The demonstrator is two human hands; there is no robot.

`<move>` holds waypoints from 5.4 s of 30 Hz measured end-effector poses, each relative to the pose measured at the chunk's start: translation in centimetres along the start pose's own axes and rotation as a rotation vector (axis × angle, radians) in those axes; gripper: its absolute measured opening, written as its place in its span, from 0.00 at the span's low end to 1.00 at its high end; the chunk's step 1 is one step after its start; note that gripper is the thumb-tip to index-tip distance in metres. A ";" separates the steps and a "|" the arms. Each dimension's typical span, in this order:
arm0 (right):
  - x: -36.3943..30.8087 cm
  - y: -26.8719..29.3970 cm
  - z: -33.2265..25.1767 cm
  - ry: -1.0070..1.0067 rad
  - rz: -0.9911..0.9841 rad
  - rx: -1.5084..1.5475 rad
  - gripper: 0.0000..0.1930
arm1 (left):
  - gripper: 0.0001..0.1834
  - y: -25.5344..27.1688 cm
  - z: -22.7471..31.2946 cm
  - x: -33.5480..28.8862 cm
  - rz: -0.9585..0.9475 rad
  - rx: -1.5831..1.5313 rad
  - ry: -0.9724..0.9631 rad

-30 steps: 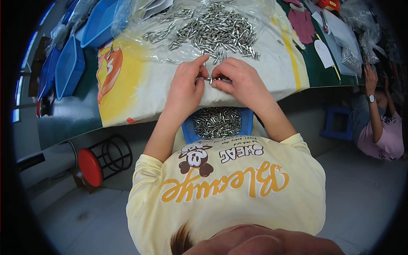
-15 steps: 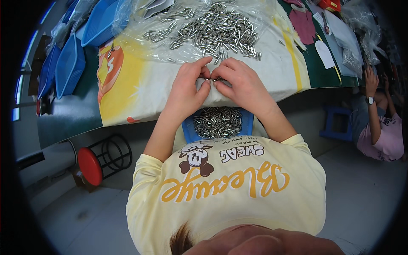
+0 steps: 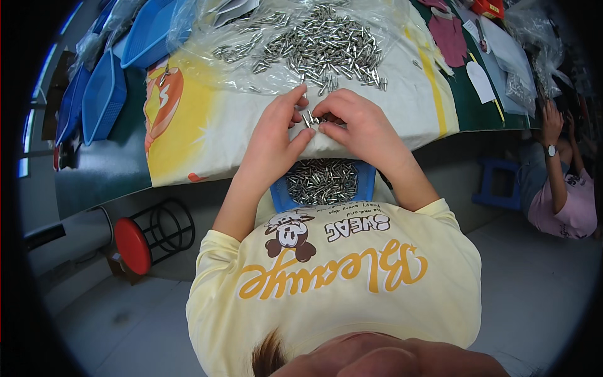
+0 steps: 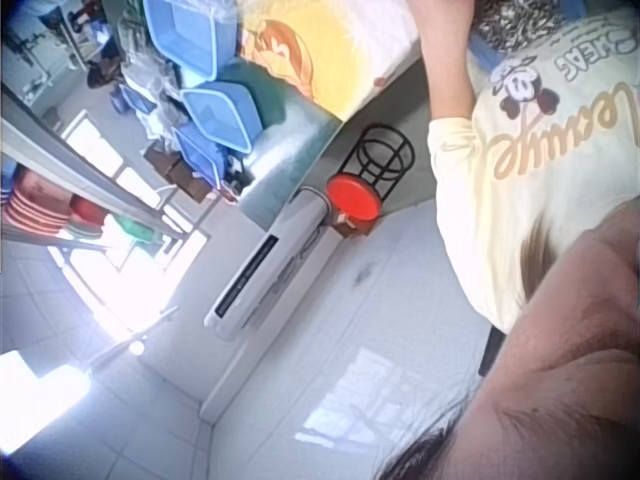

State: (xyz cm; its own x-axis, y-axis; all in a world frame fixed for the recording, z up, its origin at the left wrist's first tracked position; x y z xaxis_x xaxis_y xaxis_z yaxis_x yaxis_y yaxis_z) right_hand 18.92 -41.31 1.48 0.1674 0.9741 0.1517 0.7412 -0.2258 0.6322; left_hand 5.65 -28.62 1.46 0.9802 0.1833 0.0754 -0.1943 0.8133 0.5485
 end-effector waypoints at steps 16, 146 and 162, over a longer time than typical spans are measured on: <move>0.1 -0.1 0.0 -0.010 0.016 -0.101 0.09 | 0.35 -0.2 -0.5 0.1 0.015 0.048 -0.007; -1.2 5.0 -11.3 0.868 -0.460 0.995 0.09 | 0.28 0.2 -2.8 0.2 0.140 -0.454 0.035; 0.5 1.5 -14.0 1.219 -0.446 1.193 0.14 | 0.28 0.1 -3.0 -0.4 0.141 -0.321 0.062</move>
State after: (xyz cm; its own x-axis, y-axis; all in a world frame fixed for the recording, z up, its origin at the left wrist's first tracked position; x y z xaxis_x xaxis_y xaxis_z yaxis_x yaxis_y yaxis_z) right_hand 11.05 -41.24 13.14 -0.2853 0.2694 0.9198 0.7118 0.7022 0.0151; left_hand 5.10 -26.93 -0.98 0.9404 0.3313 0.0762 -0.3397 0.9078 0.2458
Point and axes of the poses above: each hand's wrist, its own x-axis towards the middle knuckle, its own y-axis out of the back of the hand, z = x × y, the point moved 1 cm from there along x, towards the middle knuckle, and after that the axes turned 15 degrees about -z, right-handed, at the moved point
